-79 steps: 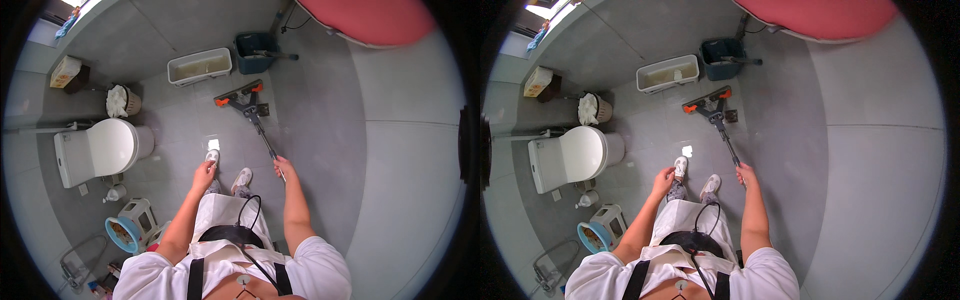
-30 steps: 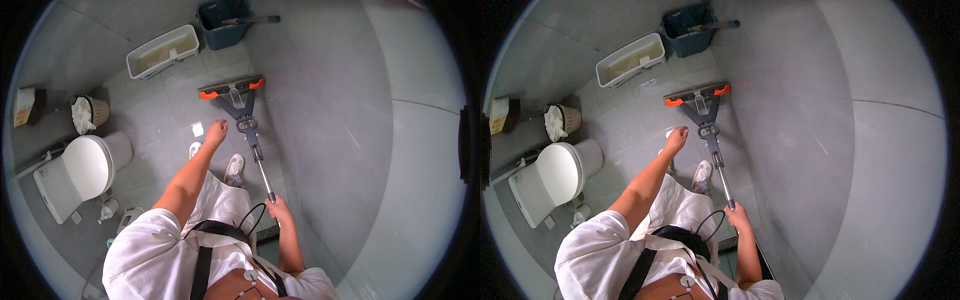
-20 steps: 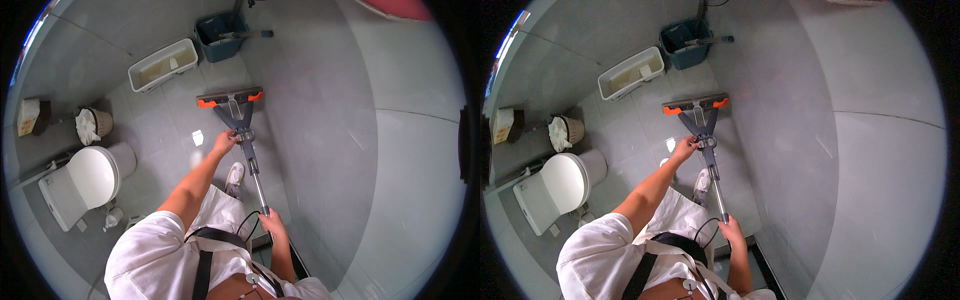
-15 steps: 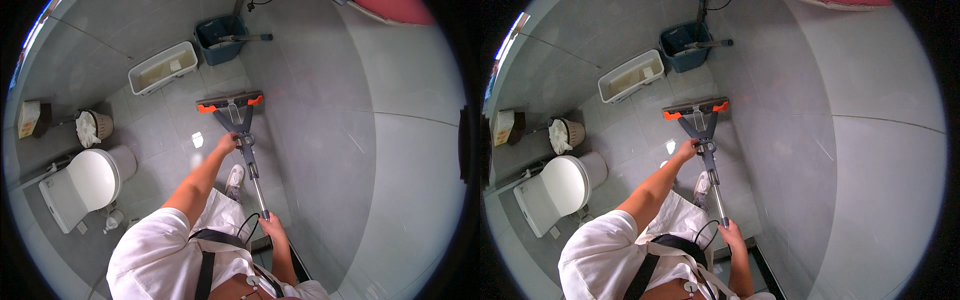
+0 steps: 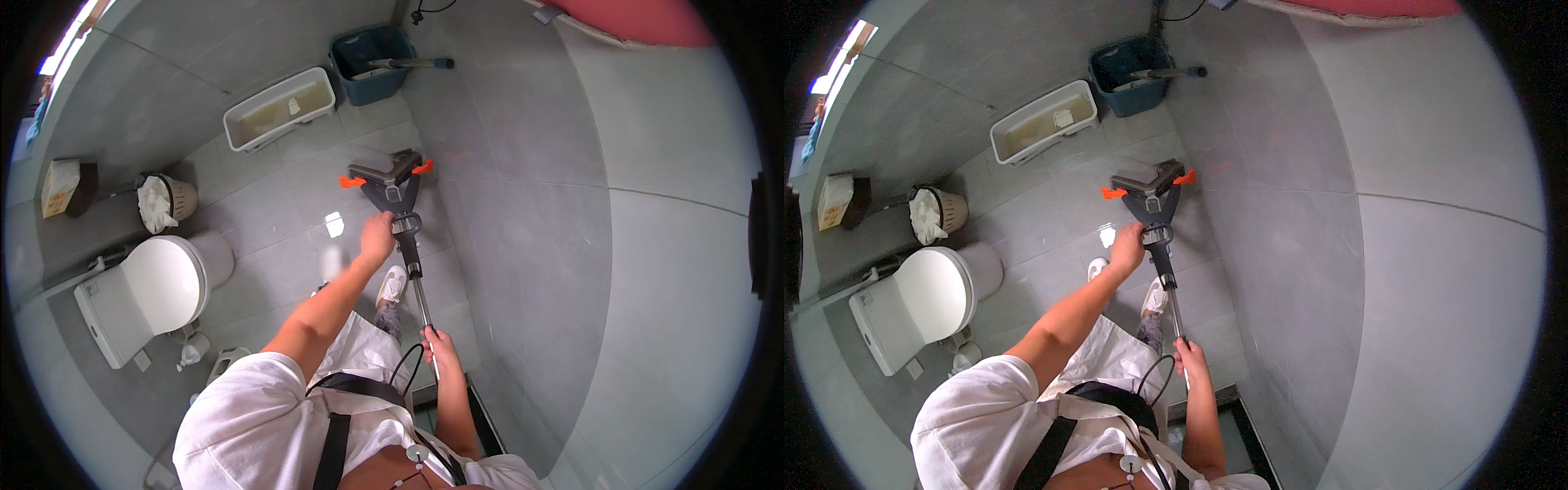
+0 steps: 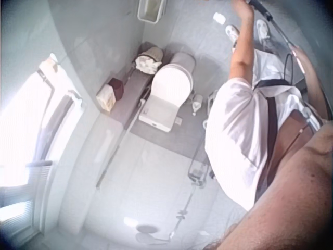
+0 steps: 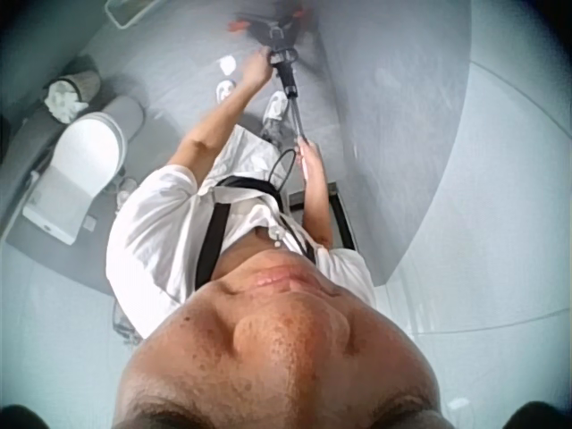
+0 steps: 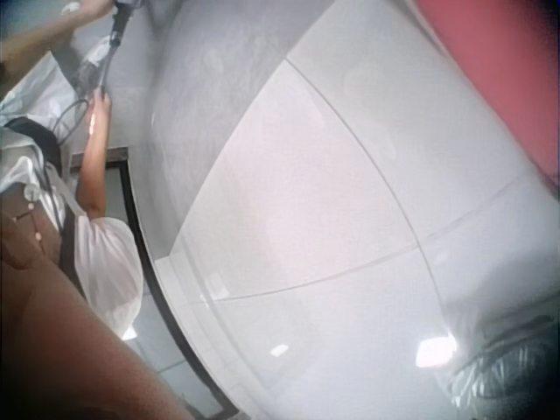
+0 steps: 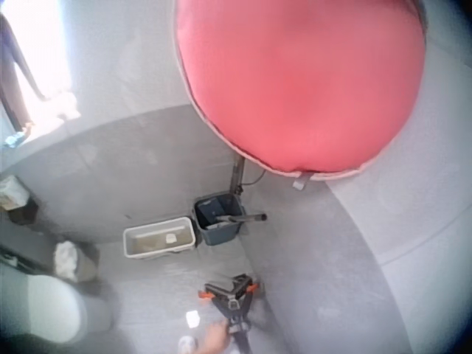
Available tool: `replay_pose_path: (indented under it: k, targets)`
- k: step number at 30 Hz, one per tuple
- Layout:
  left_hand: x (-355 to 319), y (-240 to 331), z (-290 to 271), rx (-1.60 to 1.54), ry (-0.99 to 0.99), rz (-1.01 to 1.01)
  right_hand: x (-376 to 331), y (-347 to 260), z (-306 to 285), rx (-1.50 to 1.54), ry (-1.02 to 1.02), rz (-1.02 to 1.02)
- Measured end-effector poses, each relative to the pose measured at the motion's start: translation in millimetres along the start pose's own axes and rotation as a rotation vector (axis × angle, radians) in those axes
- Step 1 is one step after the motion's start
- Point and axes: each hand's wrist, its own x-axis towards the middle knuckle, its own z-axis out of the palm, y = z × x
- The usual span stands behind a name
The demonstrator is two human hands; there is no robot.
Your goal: The person squeezes a sponge mop into a bucket of water, mops the bathroom floor, rinses and wrings a cloth in a basin of laundry, and then exits the bathroom.
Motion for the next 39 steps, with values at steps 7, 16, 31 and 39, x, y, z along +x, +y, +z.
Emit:
replay_pose_path:
  k: [7, 16, 31, 39]
  targets:
    - [-30, 15, -3, -0.097, -0.009, 0.08, 17, -3, -3, 0.068, -0.012, 0.062]
    - [-67, 7, -1, -0.164, -0.041, 0.121, 43, -17, -14, 0.217, -0.035, 0.126]
    - [-95, 27, -14, -0.198, -0.101, 0.024, 60, -23, -10, 0.204, -0.065, 0.173]
    - [-108, 28, -12, -0.176, -0.164, 0.012, 67, -21, -14, 0.181, -0.043, 0.177]
